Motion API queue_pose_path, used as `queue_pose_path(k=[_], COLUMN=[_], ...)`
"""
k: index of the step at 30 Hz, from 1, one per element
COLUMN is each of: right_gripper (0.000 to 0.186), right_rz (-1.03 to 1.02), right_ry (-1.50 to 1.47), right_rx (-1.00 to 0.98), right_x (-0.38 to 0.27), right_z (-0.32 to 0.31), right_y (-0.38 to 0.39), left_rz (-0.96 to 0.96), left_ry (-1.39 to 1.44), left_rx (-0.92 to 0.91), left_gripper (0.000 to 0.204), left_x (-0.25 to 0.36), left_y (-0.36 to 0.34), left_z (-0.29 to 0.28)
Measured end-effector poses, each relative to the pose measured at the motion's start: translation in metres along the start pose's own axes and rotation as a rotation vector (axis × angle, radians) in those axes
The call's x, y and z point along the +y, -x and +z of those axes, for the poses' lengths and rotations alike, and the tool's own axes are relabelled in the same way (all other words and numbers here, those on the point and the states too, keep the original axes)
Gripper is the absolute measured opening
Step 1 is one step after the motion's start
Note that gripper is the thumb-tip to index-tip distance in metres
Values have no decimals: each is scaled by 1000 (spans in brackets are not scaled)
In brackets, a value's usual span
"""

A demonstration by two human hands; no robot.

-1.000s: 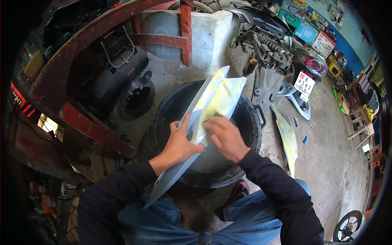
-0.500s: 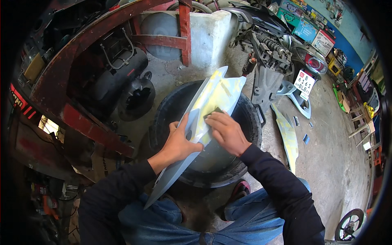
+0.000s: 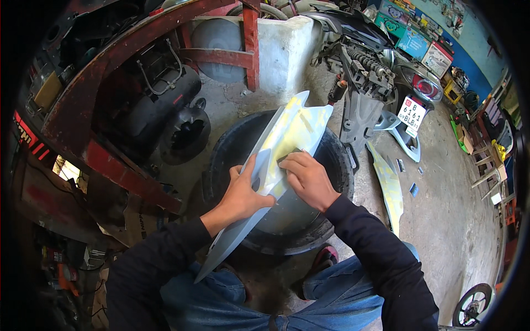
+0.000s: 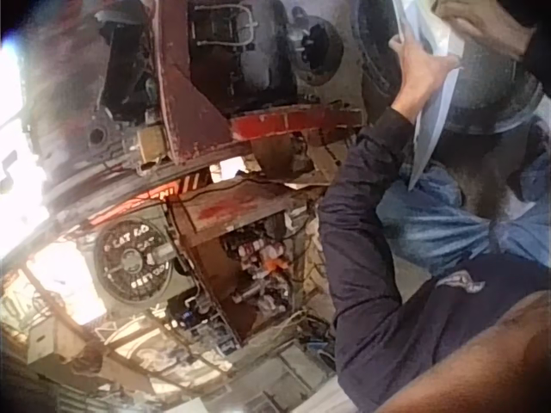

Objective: The person wet sands a motorcycle fairing using sandpaper while holding it over a basin of water.

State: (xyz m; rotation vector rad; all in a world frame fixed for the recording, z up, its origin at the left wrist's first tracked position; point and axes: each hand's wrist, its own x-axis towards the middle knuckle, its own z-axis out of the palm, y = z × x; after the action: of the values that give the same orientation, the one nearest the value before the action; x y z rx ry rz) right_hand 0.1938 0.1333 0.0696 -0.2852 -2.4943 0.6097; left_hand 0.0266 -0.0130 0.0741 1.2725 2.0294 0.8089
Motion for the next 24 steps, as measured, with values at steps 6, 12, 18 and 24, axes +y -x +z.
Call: queue_pose_path(k=[6,12,18,24], right_gripper=[27,30,26,29], right_rz=[-47,-220,-226,-72], right_ry=[45,18,16,8], right_rx=[-9,2,39,74], right_x=[-7,-29,-44,-18], right_z=[0,10,17,14], right_y=[6,11,15,13], left_rz=[5,-6,15,-6], left_ry=[24,-1,2,51], left_rx=[-7,-20,-17,-34], left_gripper=[123,125,124,125], left_x=[0,-6,-6,-7], left_y=[1,0,2,-3], left_z=[0,-1,-1,1])
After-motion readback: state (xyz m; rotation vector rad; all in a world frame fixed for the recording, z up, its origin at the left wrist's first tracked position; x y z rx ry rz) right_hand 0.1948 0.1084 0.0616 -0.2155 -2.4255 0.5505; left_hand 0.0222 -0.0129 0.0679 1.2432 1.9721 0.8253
